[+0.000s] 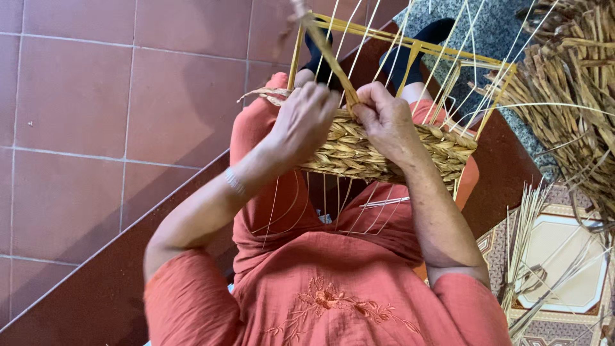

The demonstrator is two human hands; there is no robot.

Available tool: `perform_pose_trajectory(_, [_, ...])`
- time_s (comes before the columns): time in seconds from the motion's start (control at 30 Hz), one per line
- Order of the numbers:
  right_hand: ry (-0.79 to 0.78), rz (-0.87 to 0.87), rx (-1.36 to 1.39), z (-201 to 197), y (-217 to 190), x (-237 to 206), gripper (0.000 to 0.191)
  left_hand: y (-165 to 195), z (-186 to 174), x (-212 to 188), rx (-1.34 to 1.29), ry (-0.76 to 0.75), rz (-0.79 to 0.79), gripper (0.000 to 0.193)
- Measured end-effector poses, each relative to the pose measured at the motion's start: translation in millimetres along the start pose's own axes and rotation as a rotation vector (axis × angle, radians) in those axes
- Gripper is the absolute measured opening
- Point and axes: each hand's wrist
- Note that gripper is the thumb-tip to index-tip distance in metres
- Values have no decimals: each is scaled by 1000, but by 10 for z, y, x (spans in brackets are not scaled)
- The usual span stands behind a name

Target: The person sits cross-legged and weaves dried palm leaves through a rectangular metal frame, interlacing strands by hand to build up the basket walls. The person repeatedly pulls new strands through the frame and tightens them to maintain a consistent weave pattern.

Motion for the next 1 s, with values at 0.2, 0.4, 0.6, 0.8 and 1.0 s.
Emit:
perform_pose_trajectory(0.2, [38,-43,24,47,85,-34,8,-241,313,657,-331,-14,-323,19])
perform_pose_trajectory(0.4, [101,85,22,150,-17,22,8,-425,232,111,-1554,252,-567,20])
perform_pose_trajectory(0.6, [258,-106,-132,270,-175,96,17,-73,-188,-372,-1903,114,-626,45])
perform_pose_trajectory(0.8, [104,-184,-251,185,-255,111,6,-293,-495,-390,-392,321,-215,53])
perform_pose_trajectory(1.0, [95,-161,-258,154,-241,85,8,-529,-280,-467,131,401,-88,54])
Point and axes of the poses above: each hand's wrist, its own x-axis towards the middle knuckle, its own z-axis out of the palm, y = z × x, and after that the axes turned 4 degrees about -y, right-handed
